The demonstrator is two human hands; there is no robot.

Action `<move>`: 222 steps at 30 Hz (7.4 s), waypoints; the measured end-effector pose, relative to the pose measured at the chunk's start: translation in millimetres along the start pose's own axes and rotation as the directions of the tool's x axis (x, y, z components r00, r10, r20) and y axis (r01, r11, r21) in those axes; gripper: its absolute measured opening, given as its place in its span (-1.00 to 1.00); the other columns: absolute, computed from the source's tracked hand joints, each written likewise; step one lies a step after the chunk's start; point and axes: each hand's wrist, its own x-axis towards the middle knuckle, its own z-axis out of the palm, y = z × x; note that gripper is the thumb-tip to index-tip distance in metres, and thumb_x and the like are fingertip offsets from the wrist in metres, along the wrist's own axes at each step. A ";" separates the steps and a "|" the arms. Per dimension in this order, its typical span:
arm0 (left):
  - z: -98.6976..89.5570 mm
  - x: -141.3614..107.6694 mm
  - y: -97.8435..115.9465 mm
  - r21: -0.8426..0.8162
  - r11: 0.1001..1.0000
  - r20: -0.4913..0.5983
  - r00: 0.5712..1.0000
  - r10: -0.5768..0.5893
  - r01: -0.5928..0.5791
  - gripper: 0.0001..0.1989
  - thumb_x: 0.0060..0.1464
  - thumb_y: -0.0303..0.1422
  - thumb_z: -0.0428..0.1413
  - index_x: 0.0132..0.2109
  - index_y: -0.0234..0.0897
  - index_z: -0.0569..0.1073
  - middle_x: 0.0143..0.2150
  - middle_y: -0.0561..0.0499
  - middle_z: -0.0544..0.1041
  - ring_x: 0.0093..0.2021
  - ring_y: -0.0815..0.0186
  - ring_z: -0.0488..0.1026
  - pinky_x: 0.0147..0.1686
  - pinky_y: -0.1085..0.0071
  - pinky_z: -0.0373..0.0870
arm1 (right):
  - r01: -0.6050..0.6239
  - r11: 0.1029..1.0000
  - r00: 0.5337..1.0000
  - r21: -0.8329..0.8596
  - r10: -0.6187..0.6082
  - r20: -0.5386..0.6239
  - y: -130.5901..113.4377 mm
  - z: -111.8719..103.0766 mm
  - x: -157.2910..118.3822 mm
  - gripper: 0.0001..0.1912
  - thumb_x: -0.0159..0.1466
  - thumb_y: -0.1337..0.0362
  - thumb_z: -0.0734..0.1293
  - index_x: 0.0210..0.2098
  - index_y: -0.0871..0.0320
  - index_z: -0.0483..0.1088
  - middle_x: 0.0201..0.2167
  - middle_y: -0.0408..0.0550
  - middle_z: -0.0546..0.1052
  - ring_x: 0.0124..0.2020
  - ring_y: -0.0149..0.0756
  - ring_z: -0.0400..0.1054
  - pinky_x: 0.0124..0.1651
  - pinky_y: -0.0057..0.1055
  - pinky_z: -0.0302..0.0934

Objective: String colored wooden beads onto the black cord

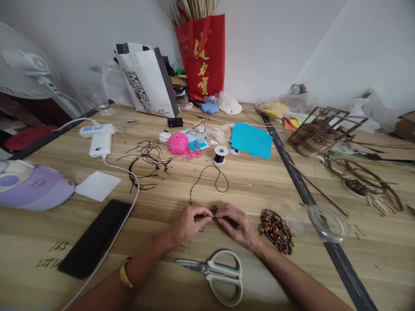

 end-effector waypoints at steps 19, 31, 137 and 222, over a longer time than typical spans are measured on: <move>0.7 1.1 1.3 -0.035 0.999 0.028 0.999 -0.039 0.040 -0.92 -0.03 -0.46 0.17 -0.37 -0.34 0.58 -0.39 -0.01 0.63 -0.38 0.35 0.52 -0.32 0.54 0.37 | 0.041 0.998 0.999 -0.054 -0.041 -0.002 -0.6 1.1 1.4 -0.89 0.32 0.30 0.24 -0.26 0.18 0.39 -0.38 0.01 0.47 -0.32 -0.30 0.34 -0.25 -0.37 0.26; -0.4 -0.1 3.6 0.016 0.999 0.032 0.999 -0.038 0.038 -0.92 -0.03 -0.49 0.15 -0.39 -0.35 0.56 -0.40 0.00 0.61 -0.38 0.35 0.51 -0.33 0.53 0.35 | 0.045 0.997 0.999 -0.056 -0.045 0.006 1.6 2.8 0.0 -0.95 0.29 0.37 0.26 -0.27 0.16 0.37 -0.39 -0.01 0.47 -0.33 -0.30 0.33 -0.25 -0.37 0.24; -2.6 2.5 -1.1 -0.141 0.989 0.015 0.999 -0.034 0.036 -0.93 -0.06 -0.47 0.13 -0.42 -0.37 0.51 -0.49 0.03 0.53 -0.45 0.40 0.41 -0.39 0.53 0.30 | 0.184 0.942 0.983 -0.280 -0.184 0.025 -3.8 2.4 -3.6 -0.81 0.33 0.42 0.18 -0.07 0.17 0.31 -0.25 0.06 0.44 -0.22 -0.26 0.30 -0.18 -0.30 0.30; 2.2 1.2 -0.4 -0.064 0.998 -0.009 1.000 -0.011 0.010 -0.93 -0.05 -0.48 0.14 -0.40 -0.31 0.55 -0.41 0.00 0.61 -0.37 0.33 0.49 -0.29 0.48 0.37 | 0.079 0.993 0.997 -0.084 -0.079 0.005 3.6 3.4 -1.1 -0.94 0.30 0.34 0.25 -0.25 0.16 0.37 -0.37 -0.02 0.49 -0.28 -0.29 0.35 -0.20 -0.33 0.27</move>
